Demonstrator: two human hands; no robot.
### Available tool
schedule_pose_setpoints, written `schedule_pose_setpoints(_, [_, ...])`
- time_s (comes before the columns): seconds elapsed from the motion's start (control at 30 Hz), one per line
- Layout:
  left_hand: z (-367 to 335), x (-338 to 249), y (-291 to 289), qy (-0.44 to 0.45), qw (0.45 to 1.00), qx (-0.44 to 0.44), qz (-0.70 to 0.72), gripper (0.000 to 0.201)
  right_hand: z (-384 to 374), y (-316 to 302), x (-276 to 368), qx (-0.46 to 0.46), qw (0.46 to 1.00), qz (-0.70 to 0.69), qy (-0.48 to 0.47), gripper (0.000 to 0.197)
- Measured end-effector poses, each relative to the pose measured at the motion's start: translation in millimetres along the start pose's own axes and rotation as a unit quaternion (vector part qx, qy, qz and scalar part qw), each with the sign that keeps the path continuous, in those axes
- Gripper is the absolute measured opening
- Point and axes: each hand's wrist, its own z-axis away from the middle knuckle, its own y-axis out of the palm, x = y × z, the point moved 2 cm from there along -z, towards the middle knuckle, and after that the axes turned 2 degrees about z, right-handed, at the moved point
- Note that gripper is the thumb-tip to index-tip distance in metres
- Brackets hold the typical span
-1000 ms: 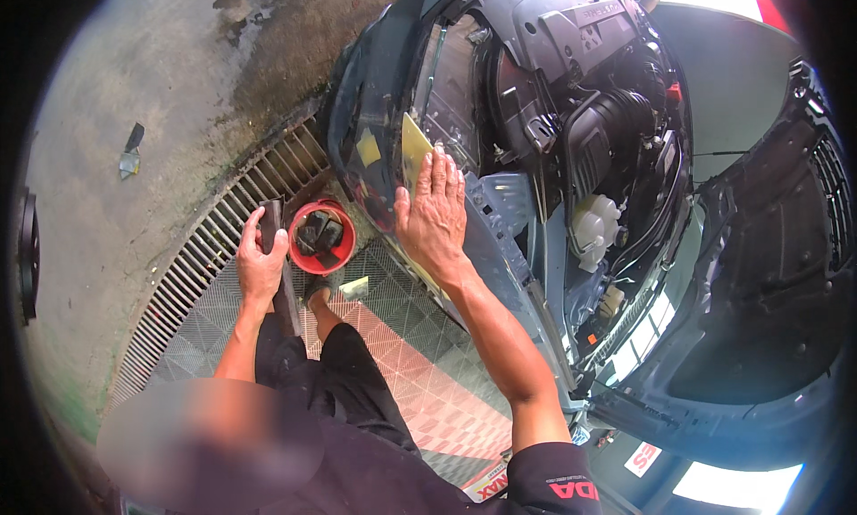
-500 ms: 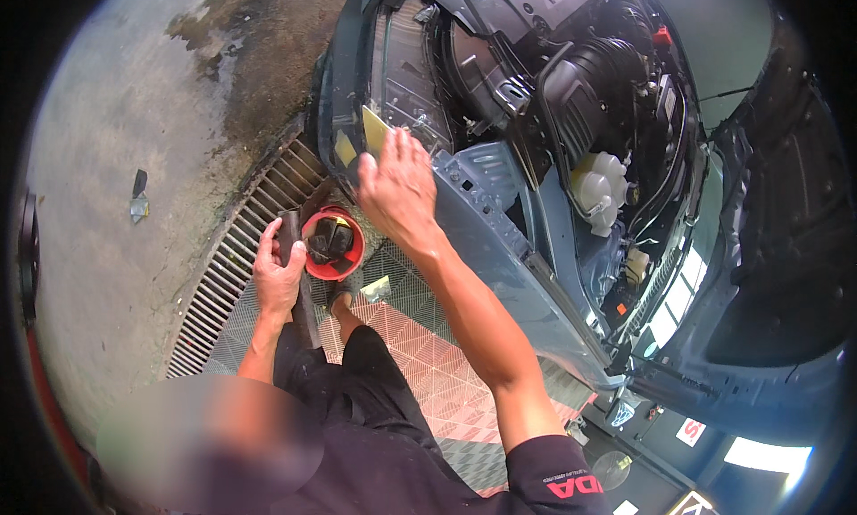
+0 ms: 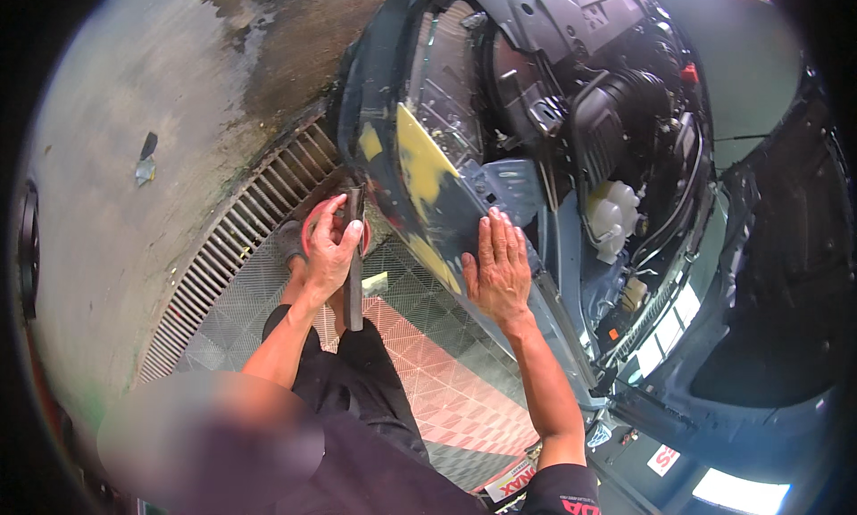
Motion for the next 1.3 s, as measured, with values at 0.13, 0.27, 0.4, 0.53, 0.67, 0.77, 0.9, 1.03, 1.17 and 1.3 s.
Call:
schedule_pose_setpoints(0.13, [-1.4, 59.0, -26.9, -0.039, 0.995, 0.002, 0.096, 0.053, -2.4, 10.3, 5.5, -0.027, 0.997, 0.075, 0.001, 0.072])
schedule_pose_setpoints(0.27, [31.2, 92.8, -64.1, -0.15, 0.976, -0.016, 0.157, 0.051, -12.2, 21.0, 25.9, -0.076, 0.995, 0.056, 0.026, 0.062])
schedule_pose_setpoints(0.4, [54.0, 126.5, -90.8, -0.219, 0.958, -0.066, 0.171, 0.056, -14.5, 86.9, 81.4, -0.12, 0.962, -0.218, -0.11, 0.041])
schedule_pose_setpoints(0.53, [60.3, 190.3, -136.4, -0.233, 0.955, -0.12, 0.139, 0.058, -5.8, 242.3, 158.6, 0.048, 0.873, -0.482, 0.058, 0.032])
schedule_pose_setpoints(0.67, [45.2, 225.3, -155.3, -0.253, 0.95, -0.145, 0.108, 0.063, 4.0, 430.3, 204.5, 0.227, 0.406, -0.761, 0.452, 0.039])
schedule_pose_setpoints(0.77, [38.6, 271.9, -178.9, -0.246, 0.963, -0.112, 0.018, 0.07, -11.4, 538.5, 235.3, 0.183, 0.29, -0.806, 0.483, 0.041])
schedule_pose_setpoints(0.9, [28.6, 288.0, -181.5, -0.255, 0.959, -0.127, 0.01, 0.068, -40.3, 666.9, 250.2, 0.102, 0.203, -0.838, 0.496, 0.039])
schedule_pose_setpoints(1.03, [22.4, 283.9, -191.1, -0.221, 0.97, -0.095, -0.012, 0.071, -69.2, 724.2, 282.2, 0.04, 0.261, -0.752, 0.604, 0.036])
schedule_pose_setpoints(1.17, [26.3, 291.5, -192.2, -0.216, 0.974, -0.069, -0.008, 0.071, -63.7, 759.7, 265.0, -0.017, 0.243, -0.788, 0.565, 0.039])
schedule_pose_setpoints(1.3, [25.9, 300.7, -184.6, -0.241, 0.967, -0.066, 0.05, 0.068, -21.6, 745.4, 231.2, 0.082, 0.15, -0.941, 0.292, 0.042])
